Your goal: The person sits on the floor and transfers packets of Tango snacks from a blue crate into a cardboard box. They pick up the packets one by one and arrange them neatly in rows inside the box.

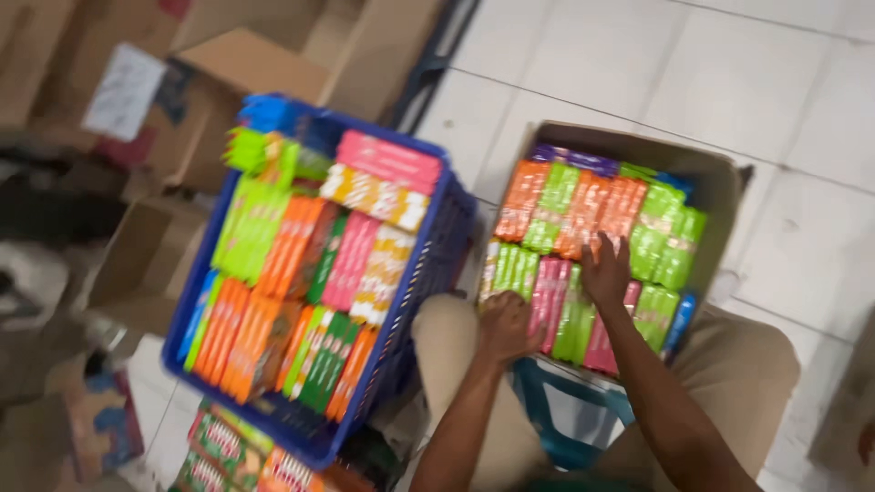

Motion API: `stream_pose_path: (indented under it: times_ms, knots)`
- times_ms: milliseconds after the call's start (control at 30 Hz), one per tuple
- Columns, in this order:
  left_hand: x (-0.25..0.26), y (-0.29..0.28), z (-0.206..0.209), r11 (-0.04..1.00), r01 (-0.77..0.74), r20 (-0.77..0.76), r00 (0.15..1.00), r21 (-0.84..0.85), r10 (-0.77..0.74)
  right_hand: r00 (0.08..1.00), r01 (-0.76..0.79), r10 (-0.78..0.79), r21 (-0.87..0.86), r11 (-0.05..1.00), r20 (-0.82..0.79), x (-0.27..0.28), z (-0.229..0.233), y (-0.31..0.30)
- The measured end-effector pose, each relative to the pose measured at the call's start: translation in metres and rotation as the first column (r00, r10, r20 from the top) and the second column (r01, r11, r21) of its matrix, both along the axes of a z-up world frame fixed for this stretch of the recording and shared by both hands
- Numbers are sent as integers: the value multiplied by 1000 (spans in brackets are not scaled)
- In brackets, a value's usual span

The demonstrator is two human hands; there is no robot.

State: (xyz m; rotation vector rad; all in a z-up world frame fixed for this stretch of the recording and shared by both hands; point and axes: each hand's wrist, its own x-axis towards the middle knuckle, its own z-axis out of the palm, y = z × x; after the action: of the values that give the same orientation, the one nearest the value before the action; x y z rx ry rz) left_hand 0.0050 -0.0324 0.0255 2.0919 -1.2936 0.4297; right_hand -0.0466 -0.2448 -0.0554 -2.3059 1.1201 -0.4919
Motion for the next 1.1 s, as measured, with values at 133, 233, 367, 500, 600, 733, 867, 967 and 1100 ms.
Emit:
stream_pose_path:
  times_ms: [133, 233, 367, 500, 600, 733, 867, 967, 1100]
  knots:
    - [-4, 16, 16, 974, -28, -89, 996, -223, 8, 923, -316, 286, 80, 946, 257, 10, 39, 74]
    - [2, 52, 27, 938, -116, -175, 983, -327, 60, 866, -443, 370, 174, 879, 336, 13, 58, 140]
    - [43, 121, 64, 757, -485, -256, 874, -438, 412, 736, -633, 572, 69, 771, 362, 16, 86, 224]
    - [112, 198, 83, 731, -646, -304, 758, -220, 578, 722, -653, 634, 30, 756, -276, 9, 118, 275]
    - [178, 228, 81, 712, -700, -189, 693, 52, 696, 762, -631, 574, -145, 762, -300, 15, 97, 278]
    - [235, 245, 73, 688, -652, -58, 711, 319, 701, 772, -603, 541, -116, 789, -333, 21, 107, 283]
    - [257, 240, 62, 581, -617, 16, 693, 531, 721, 764, -620, 539, -174, 765, -355, 21, 107, 284]
    - [270, 236, 60, 528, -663, 88, 663, 531, 743, 774, -613, 525, -210, 761, -354, 26, 109, 284]
    - [276, 236, 59, 543, -672, 86, 664, 504, 743, 777, -611, 522, -225, 759, -352, 26, 104, 284]
